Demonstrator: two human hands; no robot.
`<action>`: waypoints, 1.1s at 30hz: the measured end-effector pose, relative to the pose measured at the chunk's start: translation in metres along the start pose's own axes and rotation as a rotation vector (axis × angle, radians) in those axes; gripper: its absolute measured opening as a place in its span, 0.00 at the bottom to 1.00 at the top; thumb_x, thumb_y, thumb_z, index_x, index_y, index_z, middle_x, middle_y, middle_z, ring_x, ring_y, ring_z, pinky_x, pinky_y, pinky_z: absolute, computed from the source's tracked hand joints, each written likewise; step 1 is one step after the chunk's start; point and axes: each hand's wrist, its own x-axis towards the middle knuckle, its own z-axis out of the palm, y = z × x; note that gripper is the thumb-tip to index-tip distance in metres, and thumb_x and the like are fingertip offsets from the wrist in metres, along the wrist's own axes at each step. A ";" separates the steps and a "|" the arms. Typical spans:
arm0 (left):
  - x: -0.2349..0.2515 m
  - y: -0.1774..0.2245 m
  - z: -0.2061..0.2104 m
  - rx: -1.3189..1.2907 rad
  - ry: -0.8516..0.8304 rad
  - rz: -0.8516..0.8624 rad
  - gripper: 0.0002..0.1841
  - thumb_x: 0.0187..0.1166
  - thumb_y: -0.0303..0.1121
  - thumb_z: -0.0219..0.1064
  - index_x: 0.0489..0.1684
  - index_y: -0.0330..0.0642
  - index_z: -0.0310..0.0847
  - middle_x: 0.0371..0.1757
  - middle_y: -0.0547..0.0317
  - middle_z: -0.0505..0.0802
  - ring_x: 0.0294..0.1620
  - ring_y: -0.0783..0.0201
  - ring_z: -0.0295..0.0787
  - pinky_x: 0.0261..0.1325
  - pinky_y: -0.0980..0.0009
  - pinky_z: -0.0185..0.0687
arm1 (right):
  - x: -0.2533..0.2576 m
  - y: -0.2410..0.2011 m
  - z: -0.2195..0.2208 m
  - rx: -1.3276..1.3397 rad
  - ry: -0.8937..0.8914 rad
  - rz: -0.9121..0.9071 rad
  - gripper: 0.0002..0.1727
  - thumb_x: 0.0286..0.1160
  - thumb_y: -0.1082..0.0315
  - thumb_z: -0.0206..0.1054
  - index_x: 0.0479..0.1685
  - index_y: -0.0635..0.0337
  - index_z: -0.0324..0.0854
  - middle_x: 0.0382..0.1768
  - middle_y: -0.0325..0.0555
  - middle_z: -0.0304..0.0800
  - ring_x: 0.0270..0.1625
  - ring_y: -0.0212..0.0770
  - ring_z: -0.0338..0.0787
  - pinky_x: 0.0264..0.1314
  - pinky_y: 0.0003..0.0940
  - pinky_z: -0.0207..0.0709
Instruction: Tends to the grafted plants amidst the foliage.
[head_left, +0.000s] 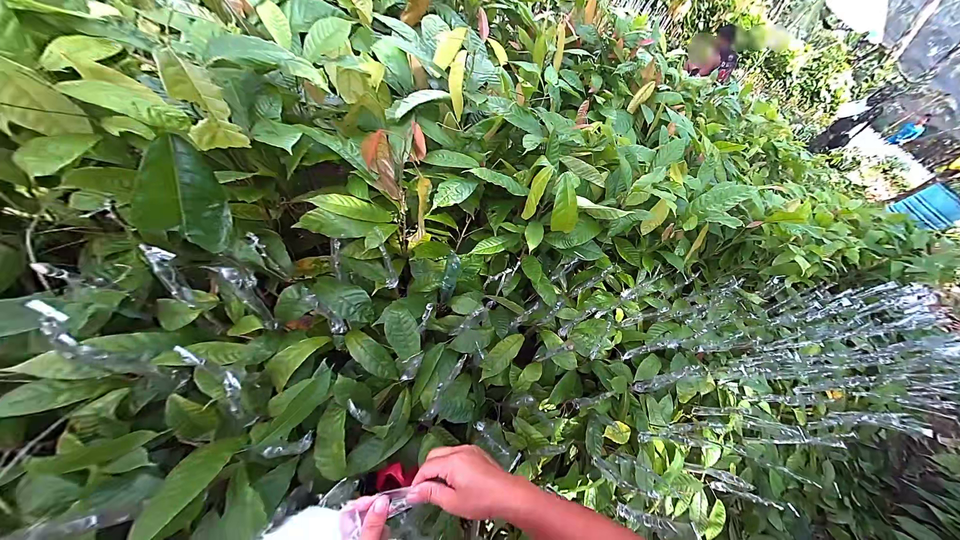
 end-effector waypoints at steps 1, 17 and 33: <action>0.000 0.002 0.002 -0.003 0.028 -0.007 0.06 0.79 0.22 0.60 0.41 0.46 0.75 0.27 0.81 0.87 0.22 0.84 0.77 0.30 0.84 0.76 | 0.002 -0.002 -0.004 0.010 -0.040 0.000 0.16 0.88 0.66 0.61 0.53 0.73 0.88 0.52 0.63 0.92 0.58 0.57 0.91 0.67 0.55 0.79; -0.010 -0.017 -0.004 -0.088 0.178 -0.131 0.06 0.79 0.26 0.60 0.46 0.37 0.80 0.25 0.71 0.86 0.17 0.80 0.72 0.24 0.84 0.71 | 0.164 -0.004 -0.163 -0.952 0.035 0.509 0.17 0.90 0.62 0.58 0.56 0.64 0.88 0.63 0.63 0.88 0.64 0.67 0.88 0.61 0.68 0.79; -0.010 -0.008 -0.024 -0.129 0.229 -0.229 0.06 0.78 0.24 0.59 0.48 0.38 0.79 0.26 0.72 0.86 0.20 0.81 0.76 0.27 0.84 0.74 | 0.249 0.033 -0.115 -1.038 -0.192 0.824 0.17 0.83 0.71 0.58 0.62 0.69 0.85 0.69 0.66 0.85 0.72 0.68 0.83 0.65 0.72 0.75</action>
